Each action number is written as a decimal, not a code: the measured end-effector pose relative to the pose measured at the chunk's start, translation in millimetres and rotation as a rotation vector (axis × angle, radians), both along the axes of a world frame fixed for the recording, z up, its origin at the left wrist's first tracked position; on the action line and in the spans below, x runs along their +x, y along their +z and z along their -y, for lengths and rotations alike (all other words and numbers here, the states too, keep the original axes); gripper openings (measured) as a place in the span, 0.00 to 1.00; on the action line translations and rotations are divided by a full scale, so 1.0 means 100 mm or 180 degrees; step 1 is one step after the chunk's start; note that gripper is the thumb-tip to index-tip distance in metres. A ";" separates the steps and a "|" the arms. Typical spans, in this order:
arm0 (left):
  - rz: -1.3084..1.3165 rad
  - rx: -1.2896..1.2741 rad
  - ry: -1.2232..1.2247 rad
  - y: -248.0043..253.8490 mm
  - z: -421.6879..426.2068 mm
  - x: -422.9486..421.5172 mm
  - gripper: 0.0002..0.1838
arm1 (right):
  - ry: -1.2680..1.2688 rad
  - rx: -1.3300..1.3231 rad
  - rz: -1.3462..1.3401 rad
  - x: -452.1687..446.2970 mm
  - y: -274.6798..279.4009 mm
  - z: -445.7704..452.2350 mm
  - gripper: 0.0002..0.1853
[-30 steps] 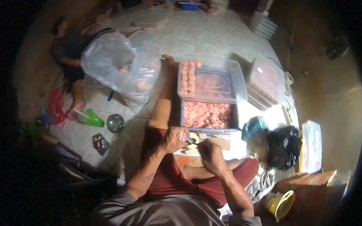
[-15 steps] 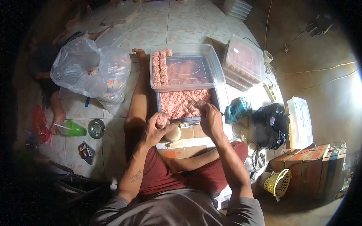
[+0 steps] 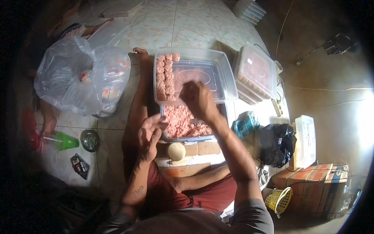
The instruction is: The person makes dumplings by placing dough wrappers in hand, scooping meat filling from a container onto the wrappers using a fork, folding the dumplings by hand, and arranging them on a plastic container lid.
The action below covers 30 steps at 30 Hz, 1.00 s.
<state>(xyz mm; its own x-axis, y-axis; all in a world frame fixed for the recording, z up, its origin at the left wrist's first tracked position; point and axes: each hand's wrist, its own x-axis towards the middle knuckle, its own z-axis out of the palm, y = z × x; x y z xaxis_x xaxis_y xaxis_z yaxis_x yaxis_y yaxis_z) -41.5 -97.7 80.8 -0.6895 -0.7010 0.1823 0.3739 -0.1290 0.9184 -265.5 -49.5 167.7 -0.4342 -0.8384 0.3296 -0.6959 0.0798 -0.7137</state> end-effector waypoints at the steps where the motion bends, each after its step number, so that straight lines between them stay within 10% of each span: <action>1: -0.0043 0.0021 0.0111 -0.15 0.06 0.03 0.26 | -0.0261 0.0124 0.0030 -0.19 0.04 0.21 0.09; 4: 0.0154 0.0454 0.0298 -0.26 0.22 0.10 0.16 | -0.0875 0.0224 -0.0215 -0.84 -0.21 0.84 0.28; 18: -0.0244 0.1127 0.0569 -0.25 0.40 0.09 0.14 | -0.1149 -0.0028 -0.0519 -1.45 -1.15 1.75 0.46; 30: -0.0117 0.1355 0.0204 -0.39 0.30 0.04 0.11 | -0.1236 0.0230 -0.0204 -1.01 -0.12 0.05 0.14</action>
<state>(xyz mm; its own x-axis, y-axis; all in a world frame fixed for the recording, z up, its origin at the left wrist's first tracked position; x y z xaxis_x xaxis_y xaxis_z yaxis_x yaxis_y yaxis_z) -37.1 -127.4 42.2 -0.6406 -0.7602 -0.1087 0.4250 -0.4688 0.7743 -366.9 -54.2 155.4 -0.7040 -0.6379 0.3123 -0.6469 0.3942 -0.6528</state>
